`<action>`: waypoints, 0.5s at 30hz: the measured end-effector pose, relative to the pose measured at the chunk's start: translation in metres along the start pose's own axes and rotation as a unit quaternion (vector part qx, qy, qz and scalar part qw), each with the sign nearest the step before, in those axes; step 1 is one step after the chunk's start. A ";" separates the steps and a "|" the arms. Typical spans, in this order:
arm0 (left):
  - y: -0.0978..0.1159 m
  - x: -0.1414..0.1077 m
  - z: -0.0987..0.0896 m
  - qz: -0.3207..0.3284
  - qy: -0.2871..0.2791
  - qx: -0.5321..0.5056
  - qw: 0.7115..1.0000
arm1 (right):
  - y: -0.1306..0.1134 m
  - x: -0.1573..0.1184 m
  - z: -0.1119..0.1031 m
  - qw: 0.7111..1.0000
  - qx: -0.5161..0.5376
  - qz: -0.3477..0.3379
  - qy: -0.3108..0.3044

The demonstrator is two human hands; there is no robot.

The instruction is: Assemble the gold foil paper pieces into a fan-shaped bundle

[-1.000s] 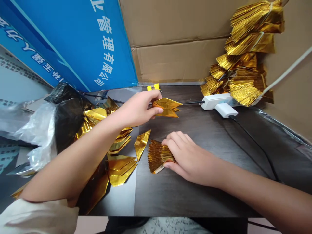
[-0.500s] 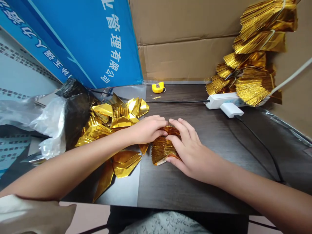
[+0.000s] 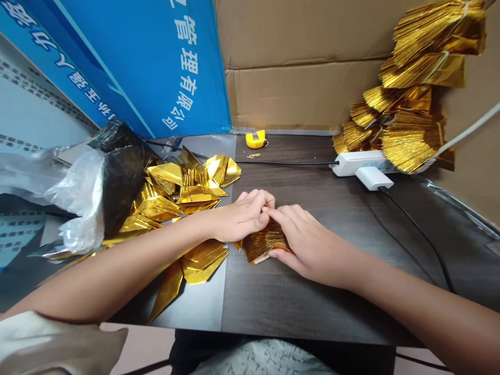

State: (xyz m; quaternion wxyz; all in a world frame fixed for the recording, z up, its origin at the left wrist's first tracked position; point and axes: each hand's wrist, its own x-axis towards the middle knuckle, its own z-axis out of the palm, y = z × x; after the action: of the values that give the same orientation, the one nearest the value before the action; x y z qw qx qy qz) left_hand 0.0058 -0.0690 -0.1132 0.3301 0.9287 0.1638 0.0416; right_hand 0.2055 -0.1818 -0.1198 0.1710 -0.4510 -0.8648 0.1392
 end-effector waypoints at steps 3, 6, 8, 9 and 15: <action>0.000 0.004 0.003 -0.001 0.062 -0.108 0.992 | 0.001 0.001 -0.001 1.000 0.005 -0.001 -0.002; 0.010 0.018 -0.008 -0.012 0.184 -0.219 0.958 | 0.001 0.003 -0.003 1.000 0.009 -0.006 -0.005; 0.020 0.034 -0.023 -0.029 0.246 -0.245 0.937 | 0.002 0.004 -0.003 1.000 0.016 -0.020 -0.004; 0.024 0.043 -0.032 -0.049 0.290 -0.268 0.918 | 0.003 0.004 -0.003 0.999 0.021 -0.029 -0.002; 0.023 0.102 -0.073 -0.103 0.436 -0.390 0.805 | 0.006 0.006 0.001 0.998 0.037 -0.055 0.000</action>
State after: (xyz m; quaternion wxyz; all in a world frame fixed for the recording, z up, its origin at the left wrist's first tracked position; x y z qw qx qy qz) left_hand 0.0943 -0.0078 -0.0450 0.5606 0.5834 0.3551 0.4682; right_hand 0.2061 -0.1740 -0.1217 0.1947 -0.3965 -0.8825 0.1613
